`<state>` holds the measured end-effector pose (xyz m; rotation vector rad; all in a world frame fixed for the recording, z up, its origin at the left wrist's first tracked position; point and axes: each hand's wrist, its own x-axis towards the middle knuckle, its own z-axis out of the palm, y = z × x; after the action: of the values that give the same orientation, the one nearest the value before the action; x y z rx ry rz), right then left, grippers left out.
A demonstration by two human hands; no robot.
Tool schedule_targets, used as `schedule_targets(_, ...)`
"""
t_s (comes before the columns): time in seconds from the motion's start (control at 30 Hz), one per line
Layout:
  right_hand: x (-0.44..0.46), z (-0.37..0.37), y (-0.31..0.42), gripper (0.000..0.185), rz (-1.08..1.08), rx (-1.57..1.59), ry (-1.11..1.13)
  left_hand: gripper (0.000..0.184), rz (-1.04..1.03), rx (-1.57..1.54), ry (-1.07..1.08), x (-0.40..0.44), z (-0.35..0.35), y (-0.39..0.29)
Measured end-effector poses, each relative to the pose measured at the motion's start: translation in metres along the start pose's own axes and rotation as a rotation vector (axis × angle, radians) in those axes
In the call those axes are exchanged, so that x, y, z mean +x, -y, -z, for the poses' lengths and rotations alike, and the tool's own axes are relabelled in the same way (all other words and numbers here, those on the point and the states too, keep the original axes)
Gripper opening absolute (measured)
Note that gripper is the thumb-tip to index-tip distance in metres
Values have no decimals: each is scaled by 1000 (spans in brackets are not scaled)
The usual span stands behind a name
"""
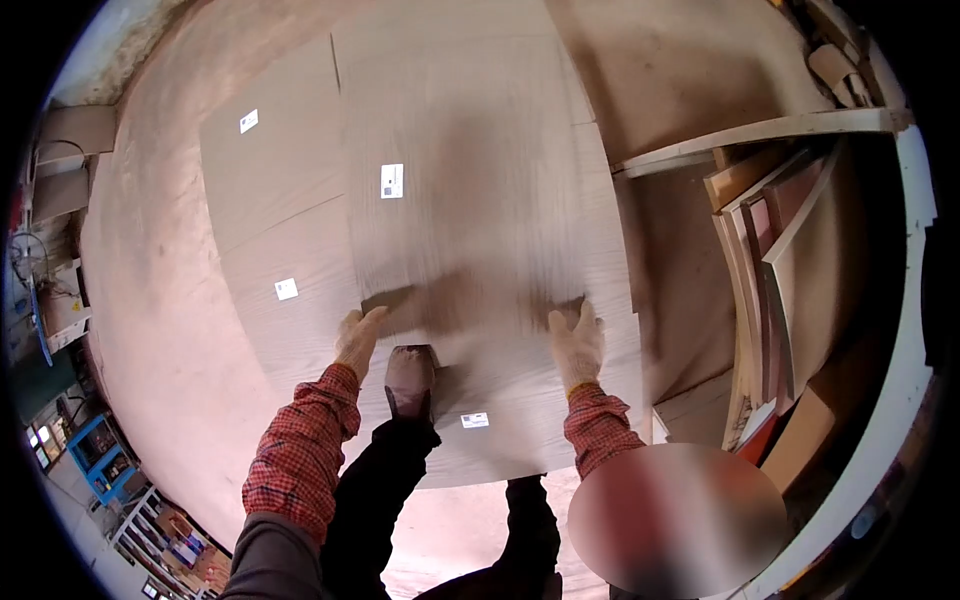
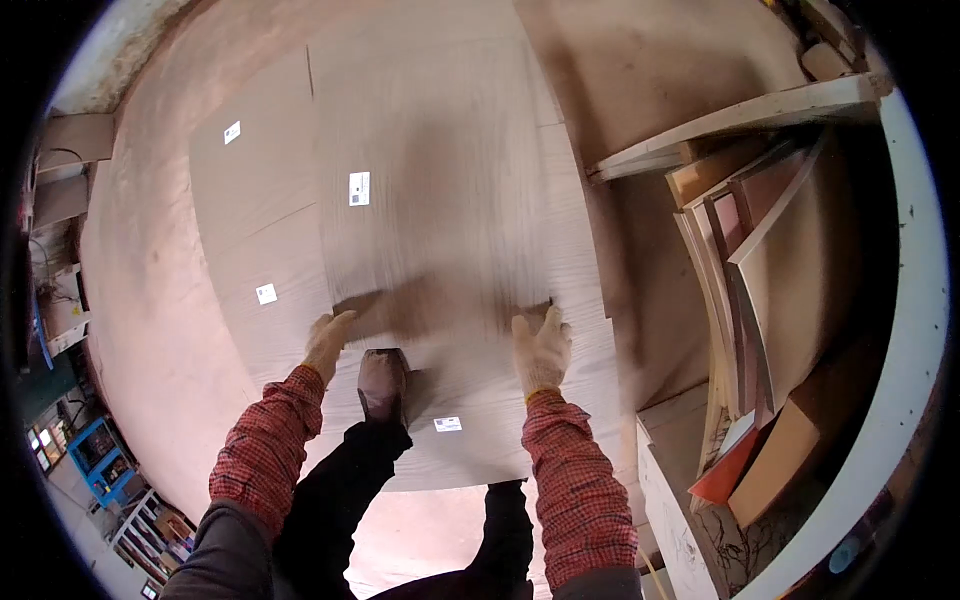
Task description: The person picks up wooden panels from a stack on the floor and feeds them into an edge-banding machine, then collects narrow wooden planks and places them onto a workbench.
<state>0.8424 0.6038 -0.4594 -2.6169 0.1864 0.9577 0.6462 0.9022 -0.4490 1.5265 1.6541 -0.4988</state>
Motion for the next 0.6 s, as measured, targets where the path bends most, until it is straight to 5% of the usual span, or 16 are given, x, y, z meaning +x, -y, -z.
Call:
schedule_targets(0.13, -28, 23, 18, 73, -6, 10, 120, 56, -133, 44, -52, 6, 29, 17)
schedule_targets(0.23, -42, 36, 23, 67, 7, -58, 100, 52, -50, -231, 49, 10, 63, 21)
schedule_targets(0.33, -31, 74, 16, 70, 161, -90, 329, 58, -82, -115, 21, -1, 96, 6)
schedule_targets(0.4, 3, 72, 27, 69, 228, 364, 447, 70, -348, 46, -61, 5, 106, 12)
schedule_targets(0.43, 22, 63, 33, 67, 260, 579, 480, 79, -287, 66, -48, -10, 108, 2)
schedule_targets(0.5, 18, 58, 57, 66, 287, 766, 427, 80, -312, 37, -72, -31, 106, -1)
schedule_targets(0.57, -15, 92, 85, 75, 27, 292, 95, 81, -324, -151, -95, -61, 110, -2)
schedule_targets(0.6, -28, 97, 82, 75, 46, 304, 76, 80, -278, -142, -58, -94, 126, -9)
